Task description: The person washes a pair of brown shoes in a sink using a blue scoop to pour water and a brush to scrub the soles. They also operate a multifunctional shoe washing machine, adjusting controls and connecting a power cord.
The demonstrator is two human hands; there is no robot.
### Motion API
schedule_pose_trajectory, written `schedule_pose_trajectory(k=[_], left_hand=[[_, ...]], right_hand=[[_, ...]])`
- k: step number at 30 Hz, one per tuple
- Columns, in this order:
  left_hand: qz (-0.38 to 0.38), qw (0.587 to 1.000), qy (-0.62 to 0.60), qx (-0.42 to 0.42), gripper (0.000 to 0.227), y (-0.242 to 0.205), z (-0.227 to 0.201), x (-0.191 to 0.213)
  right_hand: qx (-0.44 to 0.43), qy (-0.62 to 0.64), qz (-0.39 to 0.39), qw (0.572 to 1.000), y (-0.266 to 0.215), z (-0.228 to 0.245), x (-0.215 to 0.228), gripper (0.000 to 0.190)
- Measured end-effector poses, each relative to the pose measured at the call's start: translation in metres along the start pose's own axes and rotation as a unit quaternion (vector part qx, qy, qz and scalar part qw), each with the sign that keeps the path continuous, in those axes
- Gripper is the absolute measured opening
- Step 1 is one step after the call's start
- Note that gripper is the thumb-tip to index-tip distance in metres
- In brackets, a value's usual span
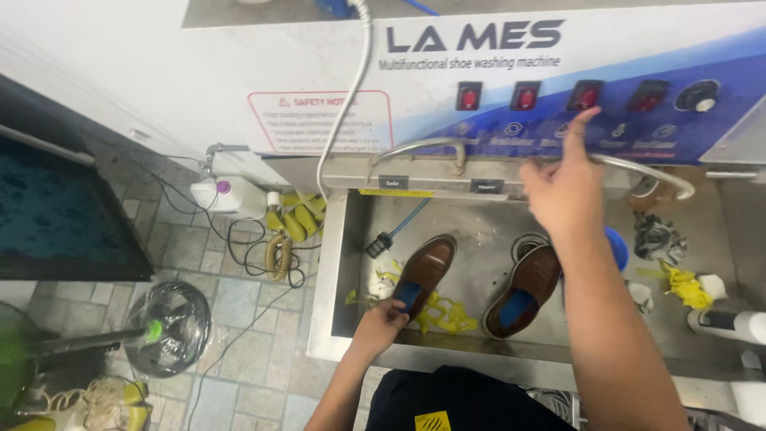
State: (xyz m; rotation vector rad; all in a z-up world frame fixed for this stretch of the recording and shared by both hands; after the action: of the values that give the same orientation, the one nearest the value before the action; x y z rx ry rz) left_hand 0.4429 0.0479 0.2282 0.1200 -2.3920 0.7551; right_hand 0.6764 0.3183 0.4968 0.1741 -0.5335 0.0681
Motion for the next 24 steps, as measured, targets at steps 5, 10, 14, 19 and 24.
schedule_pose_trajectory(k=[5, 10, 14, 19, 24], left_hand=[[-0.038, 0.999, -0.030, -0.003, 0.031, -0.018, 0.012, 0.013], [-0.050, 0.998, -0.043, -0.009, 0.029, -0.035, 0.017, 0.029], [-0.067, 0.992, -0.092, -0.052, 0.029, -0.045, 0.016, 0.041], [-0.061, 0.988, -0.128, -0.056, 0.029, -0.053, 0.029, 0.053], [-0.094, 0.982, -0.153, -0.060, 0.025, -0.071, 0.059, 0.074]], right_hand=[[0.065, -0.071, -0.009, 0.995, -0.010, 0.027, 0.016, 0.088], [-0.036, -0.038, 0.022, 0.998, -0.013, 0.036, 0.011, 0.097], [-0.035, 0.011, 0.017, 0.999, -0.010, 0.038, 0.005, 0.099], [0.056, -0.049, -0.070, 0.995, -0.015, 0.029, 0.000, 0.066], [0.257, -0.103, -0.073, 0.958, -0.012, 0.046, -0.022, 0.047]])
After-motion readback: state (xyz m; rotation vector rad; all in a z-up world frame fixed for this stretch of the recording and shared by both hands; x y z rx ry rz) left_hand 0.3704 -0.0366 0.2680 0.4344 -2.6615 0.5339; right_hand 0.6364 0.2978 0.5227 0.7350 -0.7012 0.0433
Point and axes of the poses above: each hand's wrist, its own y-axis towards the middle knuckle, its own x-axis out of the back of the hand, z = x × y, the point moved 6 cm from there along y, towards the middle knuckle, and after that the axes turned 14 degrees about y, right-handed, at the moved point
